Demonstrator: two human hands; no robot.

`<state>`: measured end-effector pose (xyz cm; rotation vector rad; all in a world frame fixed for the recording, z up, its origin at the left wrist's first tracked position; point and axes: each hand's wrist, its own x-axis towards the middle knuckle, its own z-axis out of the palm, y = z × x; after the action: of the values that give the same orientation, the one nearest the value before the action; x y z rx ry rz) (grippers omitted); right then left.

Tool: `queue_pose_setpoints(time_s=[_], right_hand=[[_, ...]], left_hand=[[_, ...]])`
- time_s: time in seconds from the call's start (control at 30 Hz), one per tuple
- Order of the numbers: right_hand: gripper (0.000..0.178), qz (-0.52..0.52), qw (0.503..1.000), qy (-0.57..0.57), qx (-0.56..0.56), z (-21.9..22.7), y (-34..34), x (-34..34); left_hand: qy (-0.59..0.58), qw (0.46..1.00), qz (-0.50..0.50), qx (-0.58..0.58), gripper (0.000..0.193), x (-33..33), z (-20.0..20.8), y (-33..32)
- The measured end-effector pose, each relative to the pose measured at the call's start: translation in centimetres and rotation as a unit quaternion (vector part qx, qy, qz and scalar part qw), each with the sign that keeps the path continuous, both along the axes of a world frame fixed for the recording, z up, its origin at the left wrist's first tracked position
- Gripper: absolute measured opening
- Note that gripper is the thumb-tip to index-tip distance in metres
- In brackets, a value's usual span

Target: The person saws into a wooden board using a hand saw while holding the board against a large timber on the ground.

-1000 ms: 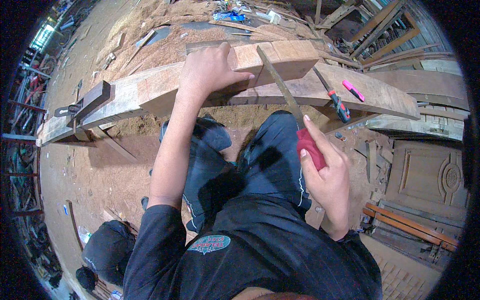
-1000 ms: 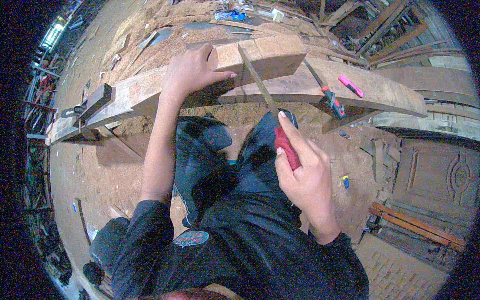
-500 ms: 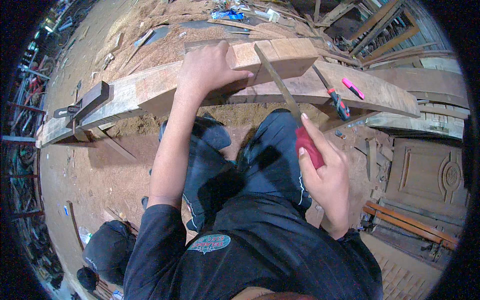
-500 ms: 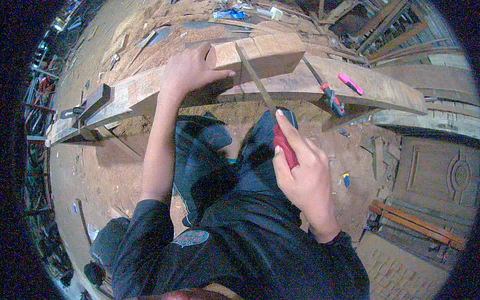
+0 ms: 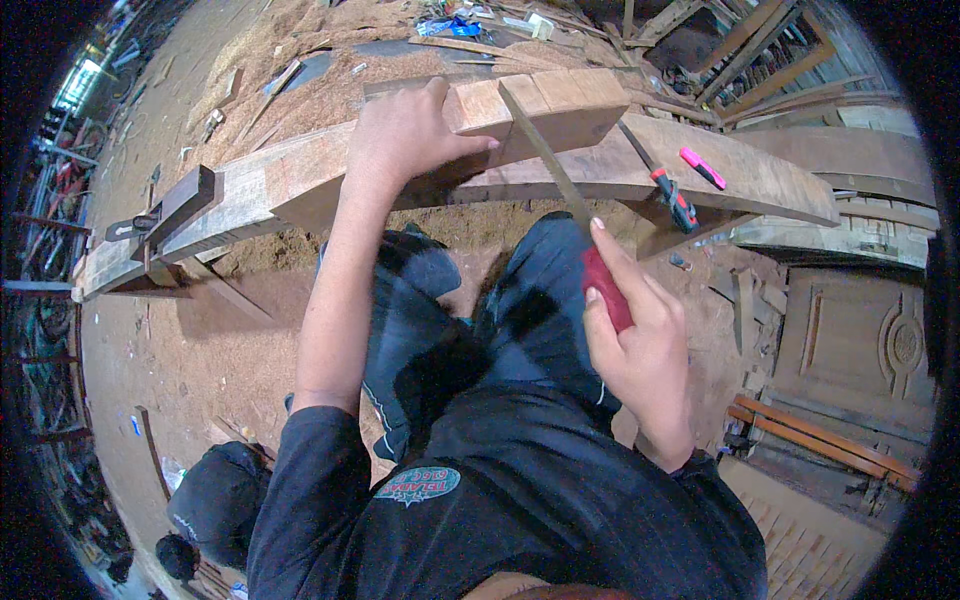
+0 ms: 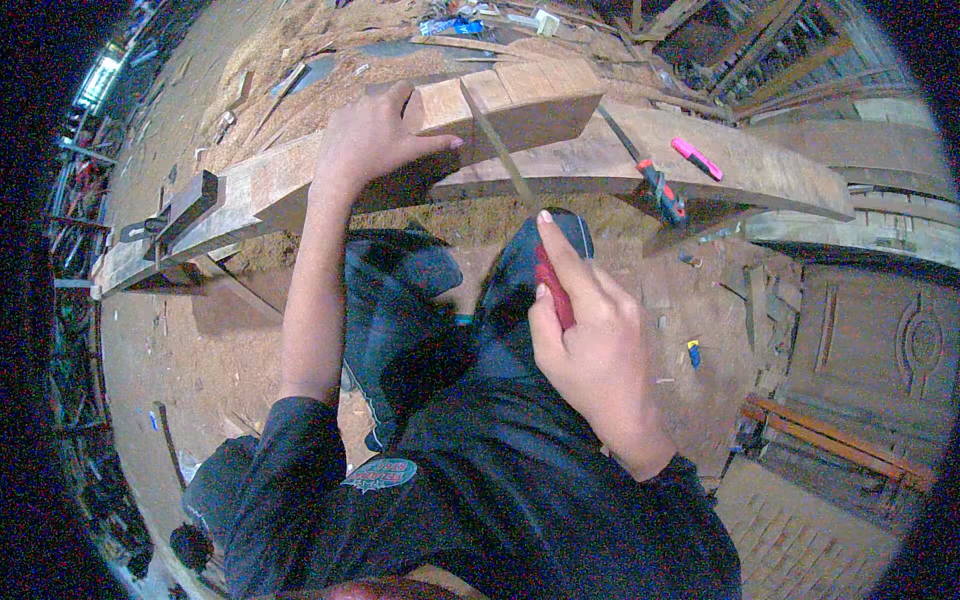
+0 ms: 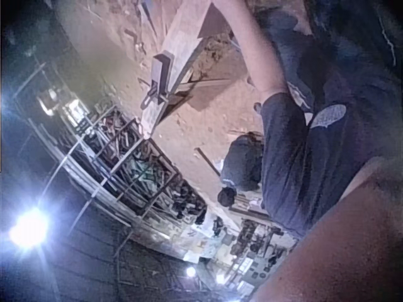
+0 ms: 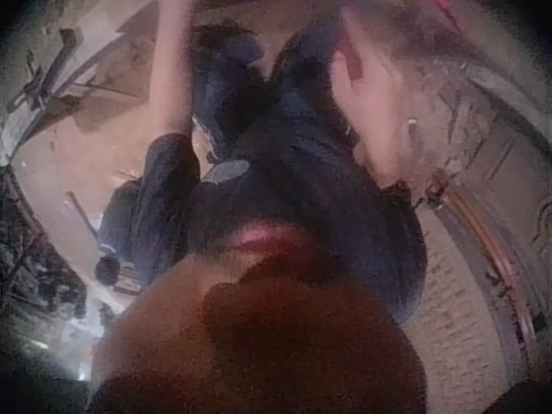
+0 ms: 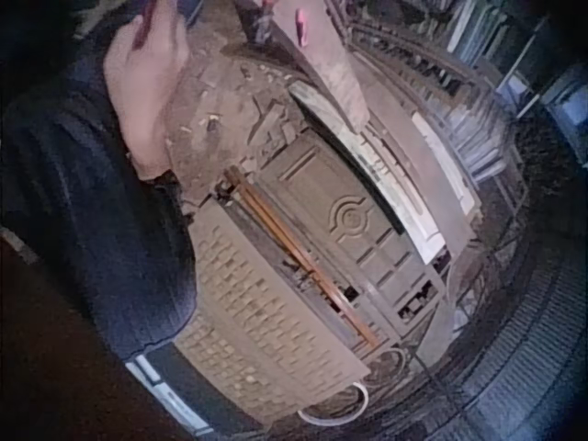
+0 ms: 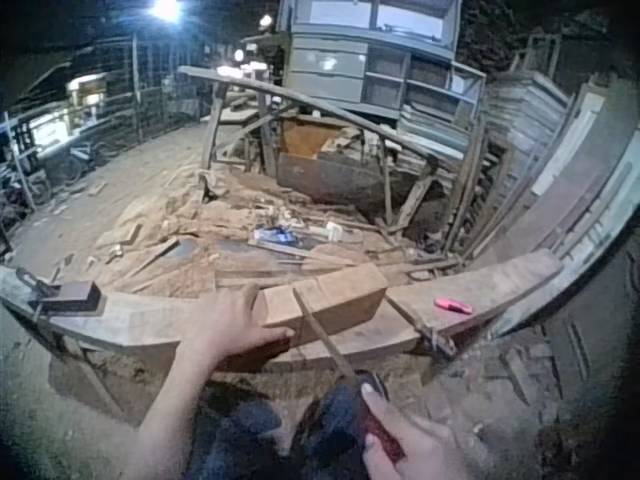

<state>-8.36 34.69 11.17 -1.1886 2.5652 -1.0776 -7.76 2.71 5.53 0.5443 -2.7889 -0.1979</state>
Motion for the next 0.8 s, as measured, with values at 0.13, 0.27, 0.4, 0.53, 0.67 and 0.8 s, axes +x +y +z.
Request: queue_pose_setpoints(time_s=[0.13, 0.27, 0.4, 0.53, 0.67, 0.8], right_hand=[[0.060, -0.003, 1.000, -0.006, 0.005, 0.1, -0.6, 0.1], [0.060, -0.006, 1.000, 0.004, 0.011, 0.3, 0.2, 0.7], [0.063, 0.002, 1.000, 0.003, -0.013, -0.4, -0.1, 0.8], [0.064, 0.000, 1.000, 0.010, 0.016, -0.3, -1.1, 0.2], [0.064, 0.018, 1.000, 0.022, -0.005, -0.4, -0.5, 0.3], [0.064, 0.013, 1.000, 0.010, 0.006, 0.2, -0.4, 0.4]], left_hand=[[-0.022, 1.000, 0.008, -0.002, 0.088, 0.0, 0.3, 0.0], [-0.005, 1.000, 0.002, -0.006, 0.088, -0.2, -0.3, -0.3], [-0.013, 1.000, 0.000, -0.015, 0.089, -0.2, -0.2, -0.2], [-0.001, 1.000, -0.003, -0.014, 0.089, -0.1, -0.2, -0.1], [-0.019, 1.000, 0.003, -0.016, 0.089, 0.0, -0.2, -0.4], [-0.026, 0.999, 0.010, -0.017, 0.090, -0.2, 0.2, -0.1]])
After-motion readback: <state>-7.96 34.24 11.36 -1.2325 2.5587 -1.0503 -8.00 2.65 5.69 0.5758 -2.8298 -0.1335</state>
